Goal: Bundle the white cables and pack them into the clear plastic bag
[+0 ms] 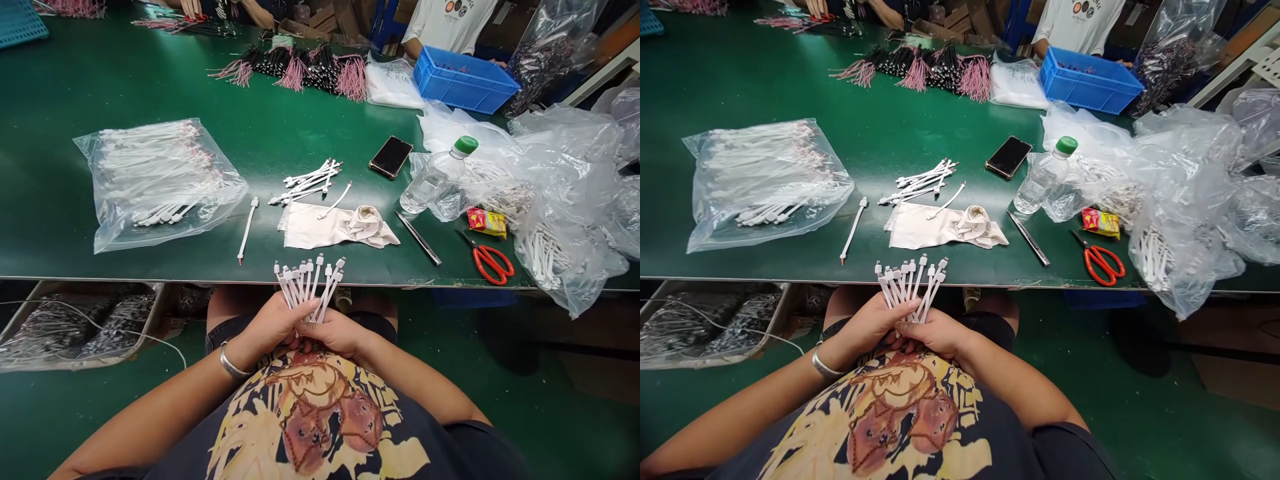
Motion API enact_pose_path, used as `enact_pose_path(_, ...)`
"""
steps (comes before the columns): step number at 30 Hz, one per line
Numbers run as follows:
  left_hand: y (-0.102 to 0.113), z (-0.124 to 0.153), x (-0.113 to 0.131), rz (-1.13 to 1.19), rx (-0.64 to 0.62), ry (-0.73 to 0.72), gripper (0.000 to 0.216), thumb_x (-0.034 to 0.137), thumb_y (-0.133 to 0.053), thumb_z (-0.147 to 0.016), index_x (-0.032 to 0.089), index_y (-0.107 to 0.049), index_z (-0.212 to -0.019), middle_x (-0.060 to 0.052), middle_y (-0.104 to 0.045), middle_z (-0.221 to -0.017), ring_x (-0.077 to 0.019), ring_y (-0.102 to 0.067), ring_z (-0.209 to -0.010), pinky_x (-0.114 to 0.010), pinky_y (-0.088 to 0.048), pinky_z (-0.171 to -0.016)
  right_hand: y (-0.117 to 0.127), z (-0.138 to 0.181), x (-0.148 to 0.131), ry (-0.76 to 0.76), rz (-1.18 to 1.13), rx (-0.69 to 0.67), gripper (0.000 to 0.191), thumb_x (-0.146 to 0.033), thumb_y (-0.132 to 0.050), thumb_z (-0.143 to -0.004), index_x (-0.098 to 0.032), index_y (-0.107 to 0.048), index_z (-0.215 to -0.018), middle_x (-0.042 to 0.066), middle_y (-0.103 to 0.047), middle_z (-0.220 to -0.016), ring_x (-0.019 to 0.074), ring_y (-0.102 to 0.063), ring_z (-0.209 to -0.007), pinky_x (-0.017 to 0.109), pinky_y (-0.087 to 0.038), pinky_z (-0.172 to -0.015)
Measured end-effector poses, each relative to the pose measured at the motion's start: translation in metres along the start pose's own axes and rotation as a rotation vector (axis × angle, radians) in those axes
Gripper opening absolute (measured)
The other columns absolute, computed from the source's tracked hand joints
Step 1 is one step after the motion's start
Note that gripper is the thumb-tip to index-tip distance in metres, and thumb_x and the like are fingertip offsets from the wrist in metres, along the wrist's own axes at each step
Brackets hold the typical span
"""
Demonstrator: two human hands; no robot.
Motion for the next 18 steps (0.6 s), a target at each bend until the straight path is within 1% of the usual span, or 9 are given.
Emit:
enact_pose_path(4,-0.006,-0.002,0.003,-0.032,0.013,0.067,0.040,0.052,-0.065,-0.072,0.016,-0.062,-0.090,0.001,-0.057,-0.050,-0.0091,-0.045,-0.031,-0.018,-0.029,-0.029,-0.002,-0.002,0.001,-0.015,0.027,0.035,0.051,-0.062,-0.070,-0.061,-0.011,-0.065,-0.067,0.002,-0.062,-0.063,0.0082,-0.054,-0.052,0.022,-0.039,-0.050)
enact_pose_path(7,-0.010,-0.002,0.003,0.028,-0.011,0.074,0.036,0.050,-0.065,-0.073,0.016,-0.063,-0.084,0.001,-0.056,-0.047,-0.0106,-0.047,-0.031,-0.019,-0.030,-0.029,-0.002,-0.003,0.001,-0.013,0.039,0.052,0.052,-0.063,-0.071,-0.059,-0.013,-0.063,-0.067,0.001,-0.061,-0.061,0.0081,-0.052,-0.050,0.023,-0.039,-0.049)
enact_pose_path(9,-0.011,-0.001,0.003,0.076,-0.028,0.079,0.033,0.049,-0.065,-0.073,0.017,-0.062,-0.079,0.001,-0.055,-0.045,-0.0119,-0.049,-0.032,-0.019,-0.031,-0.031,-0.001,-0.003,0.001,-0.008,0.049,0.035,0.054,-0.065,-0.069,-0.059,-0.013,-0.061,-0.068,0.001,-0.061,-0.061,0.0074,-0.051,-0.050,0.023,-0.039,-0.050)
enact_pose_path(12,-0.013,0.001,0.005,0.095,-0.016,0.113,0.034,0.049,-0.065,-0.073,0.015,-0.062,-0.075,0.002,-0.052,-0.041,-0.0107,-0.045,-0.031,-0.019,-0.028,-0.031,0.000,-0.001,0.001,0.001,0.092,0.002,0.056,-0.068,-0.065,-0.062,-0.012,-0.062,-0.070,0.001,-0.060,-0.064,0.0072,-0.051,-0.051,0.023,-0.040,-0.052)
enact_pose_path(13,-0.013,0.002,0.006,0.107,-0.003,0.121,0.033,0.048,-0.067,-0.072,0.015,-0.064,-0.076,0.002,-0.053,-0.042,-0.0106,-0.046,-0.032,-0.020,-0.029,-0.032,0.000,0.000,0.001,0.007,0.117,-0.012,0.055,-0.067,-0.064,-0.064,-0.012,-0.063,-0.072,0.002,-0.061,-0.066,0.0078,-0.052,-0.053,0.024,-0.042,-0.053)
enact_pose_path(14,-0.013,0.003,0.009,0.132,0.013,0.116,0.032,0.045,-0.069,-0.071,0.014,-0.066,-0.078,0.001,-0.058,-0.047,-0.0110,-0.050,-0.036,-0.020,-0.034,-0.035,0.001,0.002,-0.001,0.019,0.140,-0.028,0.054,-0.066,-0.063,-0.066,-0.012,-0.064,-0.075,0.002,-0.062,-0.069,0.0087,-0.054,-0.057,0.024,-0.043,-0.056)
enact_pose_path(15,-0.013,0.004,0.011,0.169,0.029,0.104,0.031,0.041,-0.072,-0.069,0.013,-0.068,-0.081,-0.001,-0.063,-0.055,-0.0122,-0.056,-0.044,-0.021,-0.041,-0.042,0.000,0.004,-0.002,0.033,0.159,-0.048,0.053,-0.063,-0.064,-0.067,-0.012,-0.065,-0.079,0.003,-0.062,-0.073,0.0099,-0.056,-0.062,0.025,-0.045,-0.061)
enact_pose_path(16,-0.013,0.004,0.013,0.209,0.041,0.087,0.030,0.037,-0.075,-0.066,0.013,-0.069,-0.084,-0.004,-0.068,-0.066,-0.0139,-0.061,-0.055,-0.023,-0.047,-0.052,0.000,0.006,-0.004,0.046,0.171,-0.071,0.051,-0.061,-0.066,-0.067,-0.012,-0.065,-0.083,0.003,-0.063,-0.078,0.0111,-0.057,-0.068,0.026,-0.046,-0.066)
enact_pose_path(18,-0.012,0.006,0.016,0.260,0.046,0.065,0.031,0.032,-0.077,-0.064,0.013,-0.072,-0.087,-0.007,-0.072,-0.086,-0.0174,-0.065,-0.077,-0.026,-0.050,-0.073,-0.001,0.010,-0.007,0.064,0.183,-0.110,0.049,-0.057,-0.068,-0.068,-0.013,-0.066,-0.089,0.004,-0.064,-0.085,0.0136,-0.059,-0.077,0.029,-0.047,-0.075)
Point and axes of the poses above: each hand's wrist, its own z-axis away from the middle knuckle, its own y-axis out of the back of the hand, x = y × z, the point moved 2 cm from there along -z, towards the middle knuckle
